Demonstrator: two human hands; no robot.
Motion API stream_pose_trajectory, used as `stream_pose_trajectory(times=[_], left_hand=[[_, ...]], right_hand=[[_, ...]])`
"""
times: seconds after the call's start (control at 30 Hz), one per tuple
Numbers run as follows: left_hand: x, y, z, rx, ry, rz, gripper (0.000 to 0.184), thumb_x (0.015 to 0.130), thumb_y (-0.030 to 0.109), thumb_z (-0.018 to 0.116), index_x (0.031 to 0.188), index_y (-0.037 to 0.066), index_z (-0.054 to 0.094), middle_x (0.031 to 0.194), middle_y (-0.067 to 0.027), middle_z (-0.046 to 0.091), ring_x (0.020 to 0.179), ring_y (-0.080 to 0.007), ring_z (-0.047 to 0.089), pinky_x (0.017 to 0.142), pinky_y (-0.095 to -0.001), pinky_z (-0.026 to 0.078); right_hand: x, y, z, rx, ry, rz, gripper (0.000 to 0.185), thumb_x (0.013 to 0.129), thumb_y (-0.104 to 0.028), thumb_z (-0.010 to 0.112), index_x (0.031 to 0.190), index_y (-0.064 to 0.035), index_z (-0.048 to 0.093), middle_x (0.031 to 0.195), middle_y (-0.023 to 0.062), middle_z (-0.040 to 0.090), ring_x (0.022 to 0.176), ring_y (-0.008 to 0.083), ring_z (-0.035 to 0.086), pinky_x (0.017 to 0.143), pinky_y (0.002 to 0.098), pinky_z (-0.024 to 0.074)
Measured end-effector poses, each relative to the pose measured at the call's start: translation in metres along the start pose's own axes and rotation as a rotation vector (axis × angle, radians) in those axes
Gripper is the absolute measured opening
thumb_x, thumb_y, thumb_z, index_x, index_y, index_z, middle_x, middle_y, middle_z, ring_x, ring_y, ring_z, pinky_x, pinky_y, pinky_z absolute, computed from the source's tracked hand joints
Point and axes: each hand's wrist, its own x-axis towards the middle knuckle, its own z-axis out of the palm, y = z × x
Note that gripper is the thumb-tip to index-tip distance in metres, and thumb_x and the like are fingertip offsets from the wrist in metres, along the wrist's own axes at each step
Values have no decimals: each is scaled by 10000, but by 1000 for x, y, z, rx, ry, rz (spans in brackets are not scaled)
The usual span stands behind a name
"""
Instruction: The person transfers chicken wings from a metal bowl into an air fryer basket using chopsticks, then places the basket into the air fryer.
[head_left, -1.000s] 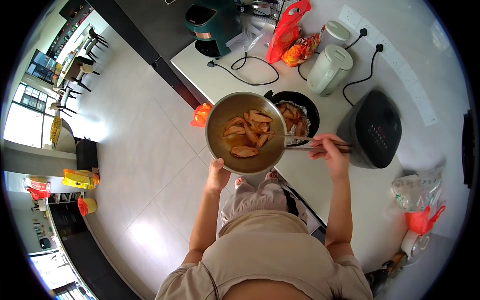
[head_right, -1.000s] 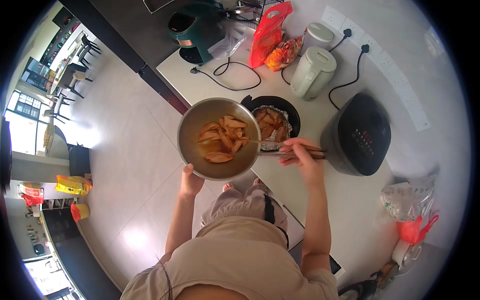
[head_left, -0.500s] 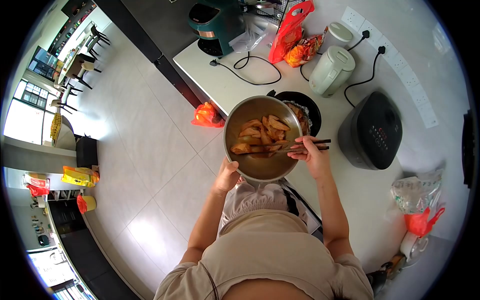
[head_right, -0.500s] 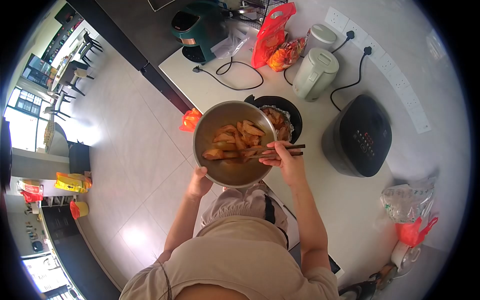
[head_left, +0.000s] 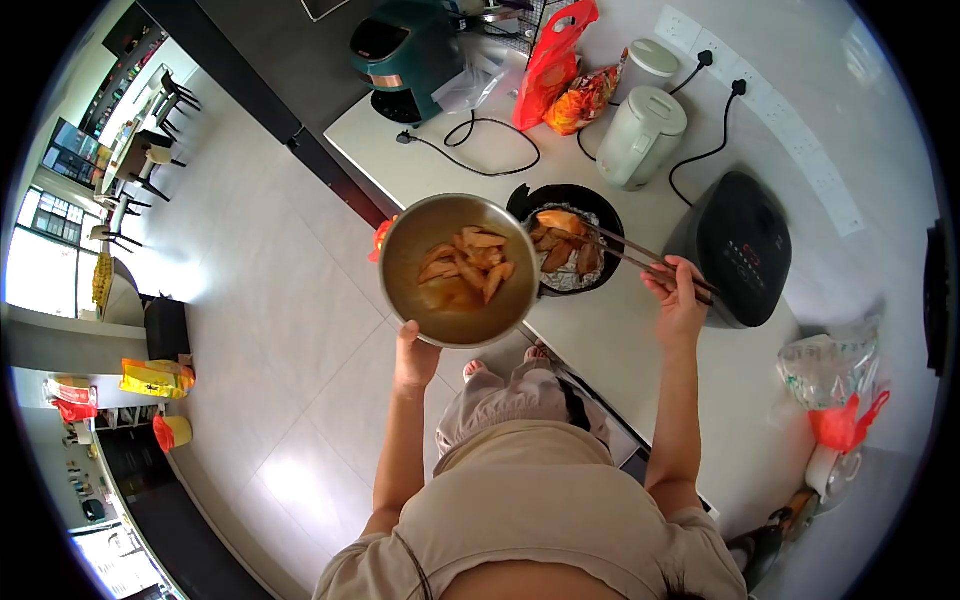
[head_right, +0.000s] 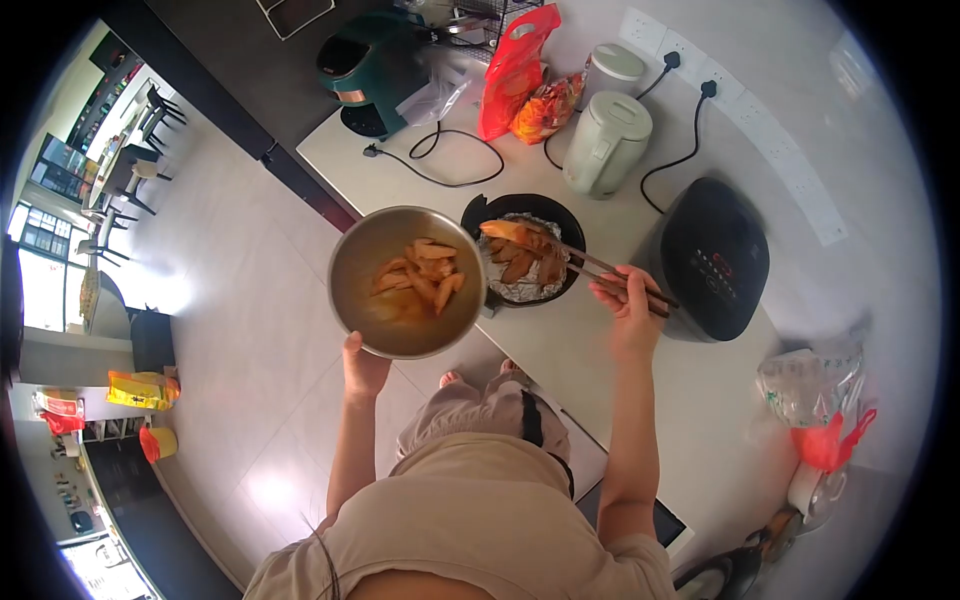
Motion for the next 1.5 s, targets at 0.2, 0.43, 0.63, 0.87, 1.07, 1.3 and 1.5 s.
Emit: stream_pose_trajectory(times=[0.2, 0.43, 0.63, 0.87, 1.07, 1.3, 1.5], left_hand=[[-4, 16, -12, 32, 83, 82, 842, 714, 535, 625, 1345, 44, 359, 1337, -89, 430, 1228, -251, 411, 989, -405, 357], [-10, 21, -16, -2, 104, 105, 834, 703, 507, 649, 1333, 37, 371, 1331, -96, 441, 1210, -246, 435, 972, -403, 376], [-15, 15, -19, -11, 154, 89, 822, 700, 497, 650, 1330, 47, 376, 1329, -88, 444, 1210, -234, 436, 972, -392, 377], [-15, 14, -18, -4, 141, 92, 825, 709, 508, 643, 1339, 50, 370, 1339, -76, 433, 1226, -233, 413, 994, -393, 351], [-9, 16, -15, -6, 100, 81, 827, 706, 508, 650, 1337, 50, 374, 1338, -77, 433, 1231, -234, 404, 1001, -400, 340], [-7, 13, -14, 22, 66, 45, 831, 694, 519, 660, 1318, 36, 399, 1324, -87, 447, 1225, -238, 411, 1004, -395, 341], [0, 3, -6, 45, -15, 34, 824, 707, 520, 652, 1312, 18, 405, 1331, -94, 448, 1226, -234, 415, 1028, -392, 310]], right_hand=[[14, 34, -13, -325, -76, -19, 260, 930, -175, 504, 1005, 65, 571, 872, 171, 640, 752, 244, 665, 687, 305, 558], [8, 88, 13, -494, -207, -45, 243, 915, -155, 535, 964, 73, 601, 878, 152, 650, 735, 203, 665, 680, 266, 549], [-28, 97, 39, -908, -351, -437, 101, 827, -24, 582, 926, -30, 601, 808, 128, 619, 691, 271, 629, 587, 303, 480], [-22, 61, 52, -930, -527, -275, 94, 841, -45, 578, 927, -22, 608, 749, 106, 612, 648, 195, 630, 567, 288, 477], [-9, 83, 43, -619, -346, -40, 125, 883, -81, 559, 921, 25, 612, 777, 88, 650, 691, 129, 654, 603, 239, 511], [-19, 39, 54, -451, -129, -86, 192, 910, -136, 539, 961, 33, 614, 811, 110, 650, 696, 174, 658, 640, 259, 528], [-22, -10, 80, -243, -313, -77, 243, 929, -163, 501, 993, 51, 596, 852, 144, 638, 708, 202, 657, 676, 286, 547]])
